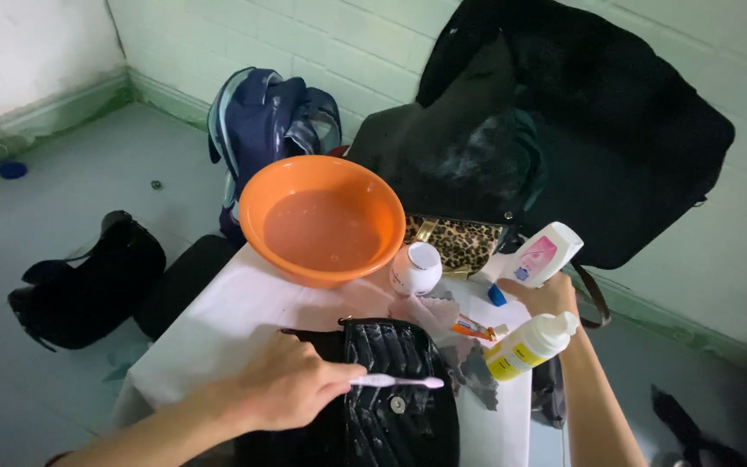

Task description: Applying leather conditioner to a black handbag using a toothbrush for detailed scrubbing and spreading.

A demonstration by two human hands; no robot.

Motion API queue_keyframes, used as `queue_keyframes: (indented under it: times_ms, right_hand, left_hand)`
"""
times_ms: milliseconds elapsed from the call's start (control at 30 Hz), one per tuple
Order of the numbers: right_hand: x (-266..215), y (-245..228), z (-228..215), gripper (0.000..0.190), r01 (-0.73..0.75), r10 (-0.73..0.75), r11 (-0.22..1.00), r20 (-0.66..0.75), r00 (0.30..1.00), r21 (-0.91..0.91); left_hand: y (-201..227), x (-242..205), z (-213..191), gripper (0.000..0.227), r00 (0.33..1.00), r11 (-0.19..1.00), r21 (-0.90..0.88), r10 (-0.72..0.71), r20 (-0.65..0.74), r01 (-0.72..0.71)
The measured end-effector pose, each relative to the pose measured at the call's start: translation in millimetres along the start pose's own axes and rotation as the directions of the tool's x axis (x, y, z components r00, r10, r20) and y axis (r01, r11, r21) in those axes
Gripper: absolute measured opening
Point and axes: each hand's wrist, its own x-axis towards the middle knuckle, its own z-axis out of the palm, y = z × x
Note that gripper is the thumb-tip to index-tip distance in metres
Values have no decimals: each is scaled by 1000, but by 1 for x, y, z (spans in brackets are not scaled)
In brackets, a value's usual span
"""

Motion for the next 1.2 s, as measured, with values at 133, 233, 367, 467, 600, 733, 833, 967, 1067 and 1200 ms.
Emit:
queue_keyframes:
  times_ms: [133, 233, 367, 467, 600, 733, 833, 967, 1067, 1200]
  right_hand:
    - [-4, -2, 0, 53, -63, 63, 998, 56, 996, -12]
    - [-3, 2, 2, 54, -77, 78, 997, 77, 994, -15]
    - [4, 15, 13, 62, 14, -14, 1000, 55, 998, -2]
    - [-4, 6, 13, 86, 25, -28, 999, 86, 996, 43]
    - [-10, -6, 7, 80, -60, 45, 996, 214, 976, 63]
    - [6, 11, 5, 89, -21, -35, 974, 239, 970, 226]
    - [-17, -24, -18, 70, -37, 0, 985, 211, 978, 171]
    - [-30, -35, -36, 61, -83, 60, 986, 157, 986, 144]
    - [-32, -36, -46, 72, 10, -70, 954, 190, 979, 300]
    - [-25, -10, -56, 90, -44, -92, 908, 300, 950, 417]
  left_hand:
    - [-13, 2, -10, 16, 985, 989, 79, -131, 116, 122]
    - [2, -14, -4, 29, 952, 998, -52, 33, 304, -18]
    - [-20, -6, 2, 16, 999, 982, 191, 12, -43, -4]
    - [-1, -11, 4, 28, 973, 973, 31, 230, 7, -230]
    - [-5, -14, -4, 22, 995, 997, 7, 75, 60, -75]
    - [-11, -7, -11, 18, 999, 998, 46, -46, 5, 46]
    - [-21, -3, -17, 27, 993, 992, 92, -80, -89, 88]
    - [-23, -5, -22, 33, 980, 987, 116, -128, 150, 112]
    - [-21, -12, -16, 21, 989, 994, 80, -79, 122, 70]
    - [-7, -21, 0, 16, 986, 986, 29, 162, 44, -163]
